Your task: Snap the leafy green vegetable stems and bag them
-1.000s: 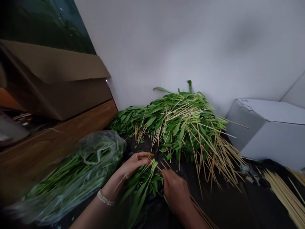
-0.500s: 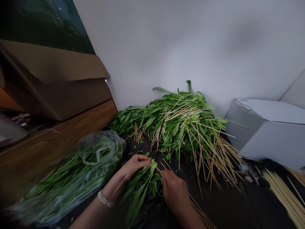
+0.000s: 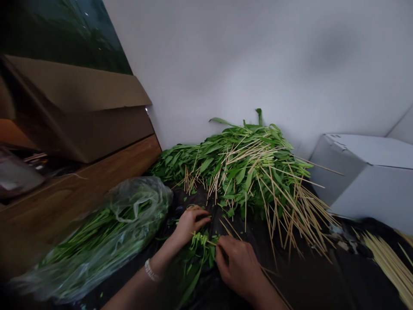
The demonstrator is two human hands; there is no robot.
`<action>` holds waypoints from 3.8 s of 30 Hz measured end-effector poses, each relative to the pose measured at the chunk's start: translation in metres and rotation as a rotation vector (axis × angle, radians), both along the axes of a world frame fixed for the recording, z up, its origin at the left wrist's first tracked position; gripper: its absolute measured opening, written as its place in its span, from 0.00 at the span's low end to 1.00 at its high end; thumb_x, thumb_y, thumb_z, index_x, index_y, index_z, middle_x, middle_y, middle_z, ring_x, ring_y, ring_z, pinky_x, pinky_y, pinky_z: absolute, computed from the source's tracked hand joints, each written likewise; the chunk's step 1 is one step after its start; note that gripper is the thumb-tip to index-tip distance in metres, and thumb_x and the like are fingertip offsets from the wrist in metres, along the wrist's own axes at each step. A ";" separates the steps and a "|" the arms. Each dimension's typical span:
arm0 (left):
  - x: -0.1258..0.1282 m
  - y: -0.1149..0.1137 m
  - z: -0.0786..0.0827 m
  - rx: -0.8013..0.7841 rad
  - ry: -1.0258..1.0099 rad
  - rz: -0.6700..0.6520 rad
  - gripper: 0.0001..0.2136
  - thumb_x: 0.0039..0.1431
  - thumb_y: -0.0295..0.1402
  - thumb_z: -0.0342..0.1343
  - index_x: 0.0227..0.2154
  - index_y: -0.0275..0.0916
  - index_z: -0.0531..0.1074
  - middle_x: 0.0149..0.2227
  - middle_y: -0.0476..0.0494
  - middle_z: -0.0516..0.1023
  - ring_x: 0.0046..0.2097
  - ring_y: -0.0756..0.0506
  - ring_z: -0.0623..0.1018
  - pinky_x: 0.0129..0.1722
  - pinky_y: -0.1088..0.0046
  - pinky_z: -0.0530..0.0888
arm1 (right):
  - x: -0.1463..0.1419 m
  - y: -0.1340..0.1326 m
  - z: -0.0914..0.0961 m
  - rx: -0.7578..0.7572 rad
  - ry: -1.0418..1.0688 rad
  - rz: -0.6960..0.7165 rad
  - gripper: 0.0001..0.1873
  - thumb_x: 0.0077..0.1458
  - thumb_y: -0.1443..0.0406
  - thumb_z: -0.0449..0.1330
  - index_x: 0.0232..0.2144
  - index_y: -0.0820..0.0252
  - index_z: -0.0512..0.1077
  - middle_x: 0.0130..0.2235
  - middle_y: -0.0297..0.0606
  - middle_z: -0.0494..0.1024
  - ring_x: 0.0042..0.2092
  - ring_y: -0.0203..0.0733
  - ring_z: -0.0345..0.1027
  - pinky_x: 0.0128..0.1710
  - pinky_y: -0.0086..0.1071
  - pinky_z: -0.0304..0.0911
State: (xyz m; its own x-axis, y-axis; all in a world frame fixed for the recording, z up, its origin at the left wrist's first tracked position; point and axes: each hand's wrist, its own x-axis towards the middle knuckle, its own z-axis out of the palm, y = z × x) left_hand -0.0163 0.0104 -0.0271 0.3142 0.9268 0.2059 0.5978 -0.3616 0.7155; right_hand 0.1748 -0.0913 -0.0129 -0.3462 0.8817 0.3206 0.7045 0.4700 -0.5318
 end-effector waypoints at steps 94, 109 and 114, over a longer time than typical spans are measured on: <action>0.001 -0.010 0.024 -0.491 -0.754 0.104 0.17 0.39 0.43 0.69 0.29 0.34 0.80 0.28 0.43 0.81 0.29 0.49 0.75 0.33 0.75 0.70 | 0.003 0.011 -0.031 0.116 0.101 -0.222 0.16 0.63 0.65 0.45 0.42 0.58 0.73 0.40 0.41 0.79 0.40 0.39 0.75 0.44 0.30 0.66; -0.009 -0.006 0.030 -0.529 -0.642 -0.003 0.20 0.46 0.49 0.64 0.26 0.33 0.80 0.25 0.43 0.79 0.27 0.49 0.74 0.30 0.75 0.68 | 0.004 0.008 -0.018 0.061 0.107 -0.107 0.15 0.63 0.65 0.46 0.37 0.57 0.73 0.36 0.39 0.78 0.38 0.38 0.73 0.40 0.29 0.64; -0.017 0.003 0.024 -0.264 -0.412 0.072 0.16 0.49 0.45 0.62 0.27 0.35 0.80 0.28 0.42 0.80 0.32 0.46 0.75 0.34 0.73 0.69 | 0.000 0.000 -0.003 -0.010 0.084 0.020 0.12 0.62 0.66 0.48 0.32 0.57 0.71 0.30 0.34 0.75 0.33 0.36 0.70 0.35 0.27 0.60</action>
